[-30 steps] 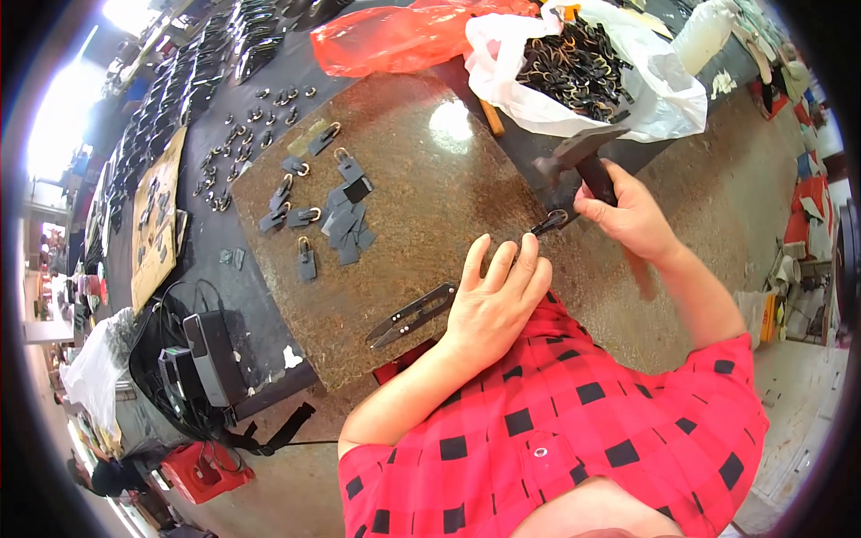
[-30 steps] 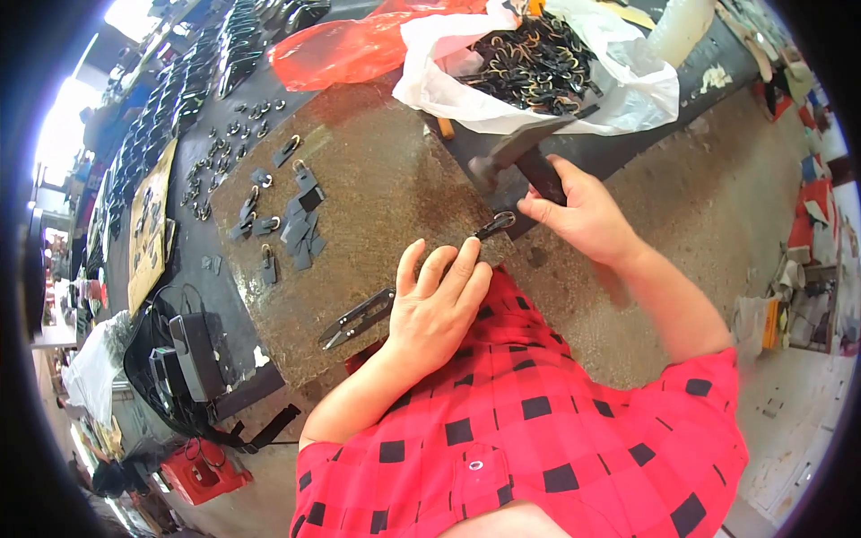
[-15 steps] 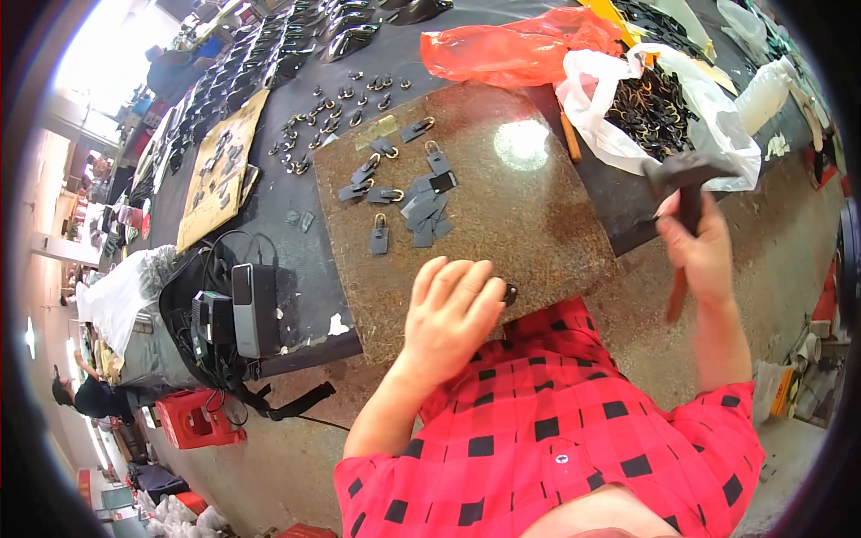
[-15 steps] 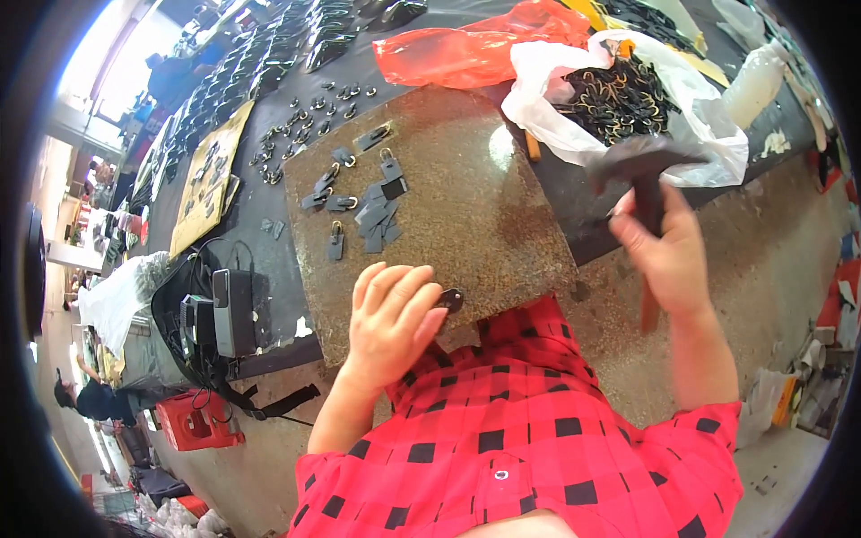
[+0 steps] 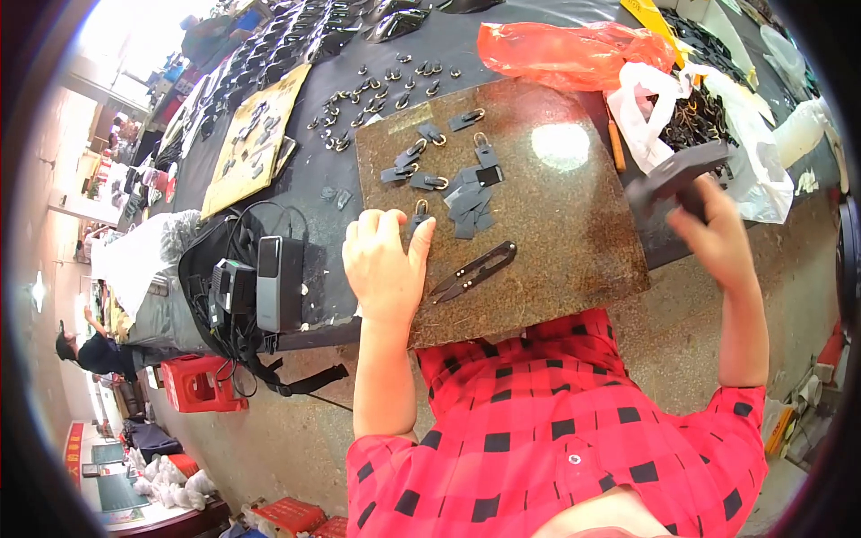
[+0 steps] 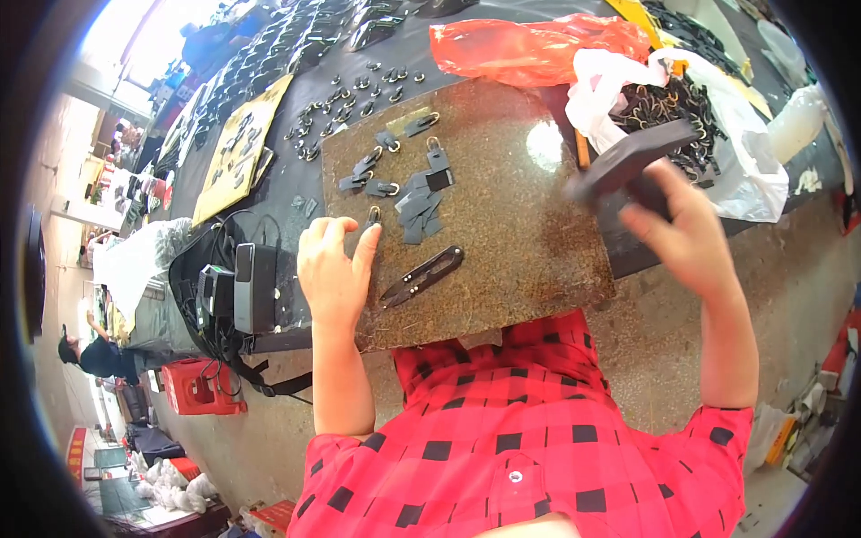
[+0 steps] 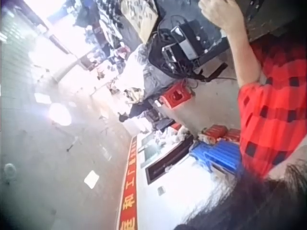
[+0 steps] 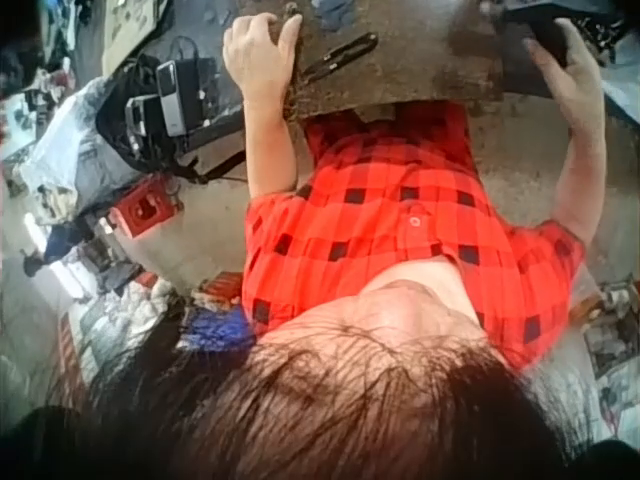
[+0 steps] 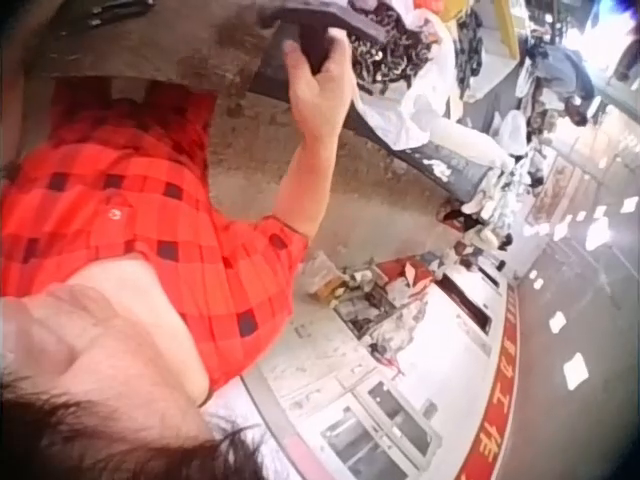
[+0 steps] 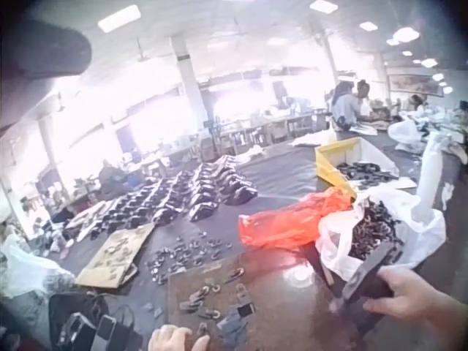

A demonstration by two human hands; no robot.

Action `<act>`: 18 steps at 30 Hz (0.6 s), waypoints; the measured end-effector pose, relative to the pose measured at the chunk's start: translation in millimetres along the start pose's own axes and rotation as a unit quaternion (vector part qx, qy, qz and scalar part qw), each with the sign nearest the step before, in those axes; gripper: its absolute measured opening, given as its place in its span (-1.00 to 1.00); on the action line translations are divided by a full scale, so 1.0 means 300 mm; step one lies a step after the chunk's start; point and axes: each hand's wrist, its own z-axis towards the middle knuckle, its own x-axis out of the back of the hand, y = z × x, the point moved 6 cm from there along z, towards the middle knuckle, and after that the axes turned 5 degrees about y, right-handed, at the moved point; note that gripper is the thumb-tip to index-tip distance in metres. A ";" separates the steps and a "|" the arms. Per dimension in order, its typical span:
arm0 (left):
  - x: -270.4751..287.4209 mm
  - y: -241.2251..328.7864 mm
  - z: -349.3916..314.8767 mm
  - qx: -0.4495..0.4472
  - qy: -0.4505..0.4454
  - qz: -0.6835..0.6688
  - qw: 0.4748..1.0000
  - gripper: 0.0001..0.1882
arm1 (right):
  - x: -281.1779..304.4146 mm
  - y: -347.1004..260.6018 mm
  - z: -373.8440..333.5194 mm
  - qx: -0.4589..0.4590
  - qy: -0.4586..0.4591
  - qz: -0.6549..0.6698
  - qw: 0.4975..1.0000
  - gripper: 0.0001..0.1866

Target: Attaching metal buckles to small leather straps for shoe manufacturing using a hammer.

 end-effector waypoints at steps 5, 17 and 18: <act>-0.060 -0.025 0.004 0.035 -0.070 -0.041 0.996 -0.76 | -0.171 0.031 0.043 -0.064 -0.163 -0.091 0.980 -0.62; -0.077 0.044 -0.032 0.197 -0.144 -0.454 0.857 -0.65 | -0.228 -0.063 0.101 0.227 0.032 -0.277 0.933 -0.62; -0.073 0.071 -0.040 0.187 -0.153 -0.504 0.829 -0.67 | -0.225 -0.109 0.076 0.286 0.055 -0.241 0.926 -0.64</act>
